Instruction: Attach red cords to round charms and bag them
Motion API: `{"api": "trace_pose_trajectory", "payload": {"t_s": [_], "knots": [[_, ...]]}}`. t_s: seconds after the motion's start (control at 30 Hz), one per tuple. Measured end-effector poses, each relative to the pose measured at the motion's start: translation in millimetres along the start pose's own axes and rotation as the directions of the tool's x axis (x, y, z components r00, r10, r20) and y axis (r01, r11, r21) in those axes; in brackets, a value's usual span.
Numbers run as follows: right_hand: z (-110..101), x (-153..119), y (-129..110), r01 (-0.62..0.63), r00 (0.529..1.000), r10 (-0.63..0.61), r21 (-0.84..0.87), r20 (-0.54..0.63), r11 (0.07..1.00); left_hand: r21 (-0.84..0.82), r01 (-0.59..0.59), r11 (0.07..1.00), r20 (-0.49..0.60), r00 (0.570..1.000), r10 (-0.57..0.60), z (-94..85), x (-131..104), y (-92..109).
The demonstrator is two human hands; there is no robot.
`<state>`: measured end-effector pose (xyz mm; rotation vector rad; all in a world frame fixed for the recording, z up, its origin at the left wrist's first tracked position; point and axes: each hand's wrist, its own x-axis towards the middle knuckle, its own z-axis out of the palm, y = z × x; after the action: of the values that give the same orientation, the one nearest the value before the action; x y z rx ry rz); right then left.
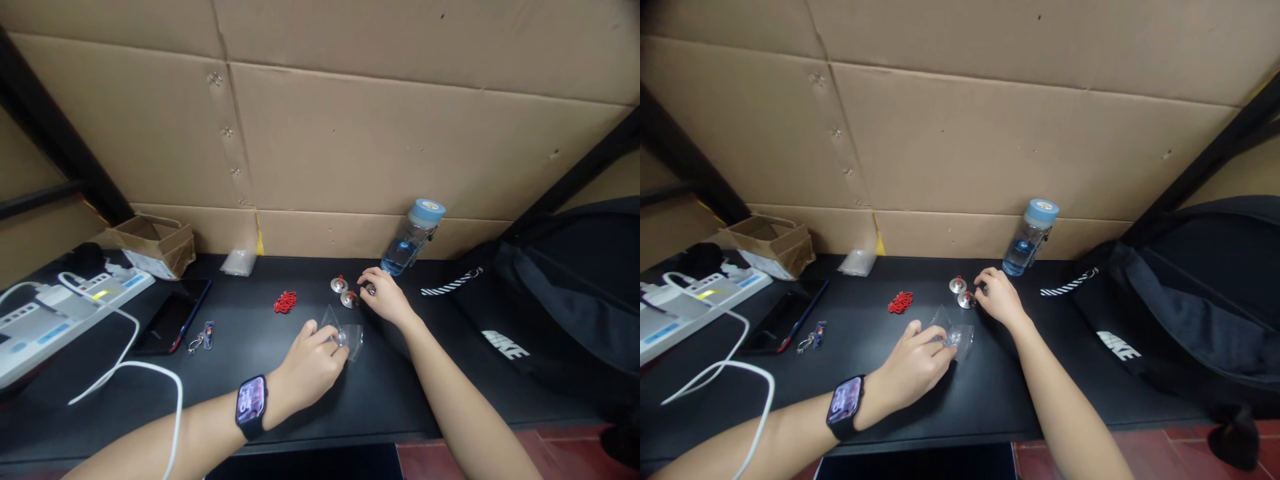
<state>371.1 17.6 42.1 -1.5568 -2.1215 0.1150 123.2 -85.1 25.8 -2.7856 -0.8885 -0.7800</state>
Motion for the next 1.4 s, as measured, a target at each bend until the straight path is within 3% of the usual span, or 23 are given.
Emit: {"api": "trace_pose_trajectory", "payload": {"t_s": [0.13, 0.27, 0.43, 0.5, 0.63, 0.8, 0.9, 1.4], "knots": [[-2, -1, -3, -0.012, 1.0, 0.012, -0.009, -0.006, 1.0, -0.039, 0.051, 0.998, 0.048, 0.998, -0.049, -5.9, 4, -2], [-5, -3, -7, 0.002, 1.0, -0.002, -0.003, -0.015, 1.0, -0.179, 0.091, 0.98, 0.094, 0.993, -0.075, -28.2, 10, -6], [-8, -5, -11, 0.032, 0.999, -0.032, -0.009, 0.001, 0.999, -0.223, 0.14, 0.965, 0.032, 0.99, -0.137, -46.0, 23, -33], [-8, -6, -13, 0.059, 0.998, -0.059, -0.021, 0.026, 0.998, -0.163, 0.204, 0.965, 0.004, 0.978, -0.206, -40.9, 32, -51], [-4, -7, -18, 0.102, 0.993, -0.097, -0.078, 0.065, 0.992, -0.053, 0.241, 0.969, 0.085, 0.968, -0.236, -13.6, 60, -81], [4, -5, -19, 0.08, 0.992, -0.066, -0.136, 0.108, 0.987, 0.022, 0.255, 0.967, 0.202, 0.946, -0.254, 27.8, 102, -93], [6, -5, -19, 0.081, 0.99, -0.063, -0.148, 0.124, 0.986, 0.037, 0.279, 0.96, 0.22, 0.934, -0.28, 40.7, 115, -97], [14, -5, -27, 0.121, 0.991, -0.106, -0.219, 0.076, 0.968, 0.134, 0.227, 0.965, 0.114, 0.963, -0.243, 33.1, 97, -106]]}}
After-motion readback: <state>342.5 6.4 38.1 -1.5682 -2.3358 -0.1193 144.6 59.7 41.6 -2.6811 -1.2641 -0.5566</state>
